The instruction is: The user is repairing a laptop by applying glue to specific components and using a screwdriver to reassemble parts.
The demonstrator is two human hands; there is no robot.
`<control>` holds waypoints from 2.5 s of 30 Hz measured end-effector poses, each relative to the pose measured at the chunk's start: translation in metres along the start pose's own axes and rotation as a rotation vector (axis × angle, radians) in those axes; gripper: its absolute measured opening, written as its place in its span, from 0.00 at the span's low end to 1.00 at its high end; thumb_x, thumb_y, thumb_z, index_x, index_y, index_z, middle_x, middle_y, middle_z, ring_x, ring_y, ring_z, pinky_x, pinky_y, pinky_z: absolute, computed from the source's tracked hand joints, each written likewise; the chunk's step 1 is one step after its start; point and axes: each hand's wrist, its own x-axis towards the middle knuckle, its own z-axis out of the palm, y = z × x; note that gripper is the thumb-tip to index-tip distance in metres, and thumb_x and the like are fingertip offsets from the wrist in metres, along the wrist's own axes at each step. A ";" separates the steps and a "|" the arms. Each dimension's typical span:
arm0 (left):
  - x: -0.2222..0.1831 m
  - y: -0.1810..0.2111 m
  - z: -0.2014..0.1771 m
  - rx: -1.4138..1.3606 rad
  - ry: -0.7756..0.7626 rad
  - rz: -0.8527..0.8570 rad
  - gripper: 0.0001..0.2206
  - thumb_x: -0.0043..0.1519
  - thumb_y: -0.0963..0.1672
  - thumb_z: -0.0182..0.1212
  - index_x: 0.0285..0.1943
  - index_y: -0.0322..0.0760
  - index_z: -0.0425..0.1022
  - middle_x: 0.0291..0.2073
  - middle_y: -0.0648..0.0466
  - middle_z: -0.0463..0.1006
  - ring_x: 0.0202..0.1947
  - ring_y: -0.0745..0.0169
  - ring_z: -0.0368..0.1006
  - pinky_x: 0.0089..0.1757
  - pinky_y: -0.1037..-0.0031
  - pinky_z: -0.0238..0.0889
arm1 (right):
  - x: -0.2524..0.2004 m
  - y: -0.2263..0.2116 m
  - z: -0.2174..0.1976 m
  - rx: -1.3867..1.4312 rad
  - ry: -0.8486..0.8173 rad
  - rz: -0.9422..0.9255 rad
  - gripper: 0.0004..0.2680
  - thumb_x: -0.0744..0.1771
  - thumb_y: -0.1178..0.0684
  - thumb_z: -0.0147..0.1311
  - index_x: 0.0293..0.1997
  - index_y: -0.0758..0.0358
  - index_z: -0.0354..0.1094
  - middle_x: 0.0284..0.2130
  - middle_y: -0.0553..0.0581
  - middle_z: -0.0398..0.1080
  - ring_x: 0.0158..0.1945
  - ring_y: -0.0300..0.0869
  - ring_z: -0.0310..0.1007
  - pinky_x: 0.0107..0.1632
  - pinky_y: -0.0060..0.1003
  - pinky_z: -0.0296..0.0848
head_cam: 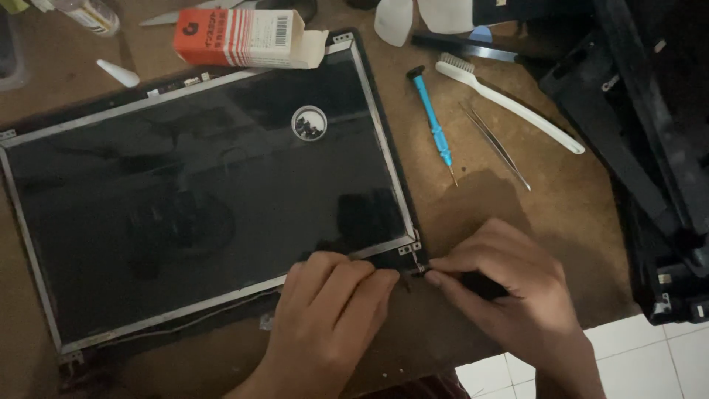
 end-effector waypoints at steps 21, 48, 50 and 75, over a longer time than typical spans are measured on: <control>0.014 0.000 -0.020 0.003 -0.143 0.198 0.11 0.58 0.36 0.64 0.49 0.20 0.78 0.42 0.45 0.76 0.45 0.54 0.72 0.44 0.70 0.70 | -0.001 0.000 -0.002 0.036 -0.013 -0.054 0.07 0.58 0.62 0.69 0.34 0.61 0.77 0.27 0.49 0.77 0.31 0.35 0.73 0.31 0.30 0.70; 0.004 -0.004 -0.020 0.002 -0.092 0.190 0.12 0.57 0.37 0.63 0.48 0.20 0.77 0.42 0.42 0.75 0.44 0.53 0.71 0.45 0.69 0.67 | -0.011 0.006 0.003 0.040 0.001 0.015 0.06 0.59 0.62 0.69 0.34 0.62 0.78 0.28 0.50 0.76 0.33 0.36 0.74 0.35 0.31 0.71; 0.004 -0.005 -0.024 -0.011 -0.087 0.164 0.11 0.57 0.37 0.62 0.48 0.21 0.77 0.43 0.43 0.76 0.43 0.53 0.70 0.44 0.69 0.66 | -0.011 0.005 0.003 0.058 0.000 0.028 0.06 0.59 0.63 0.68 0.34 0.62 0.78 0.28 0.50 0.76 0.32 0.36 0.73 0.35 0.31 0.70; 0.009 -0.006 -0.020 0.030 -0.085 0.270 0.05 0.53 0.37 0.64 0.36 0.27 0.77 0.33 0.49 0.72 0.40 0.56 0.67 0.43 0.70 0.66 | -0.010 0.003 0.006 0.070 -0.036 0.013 0.05 0.60 0.65 0.66 0.33 0.64 0.76 0.30 0.51 0.75 0.35 0.35 0.73 0.38 0.30 0.71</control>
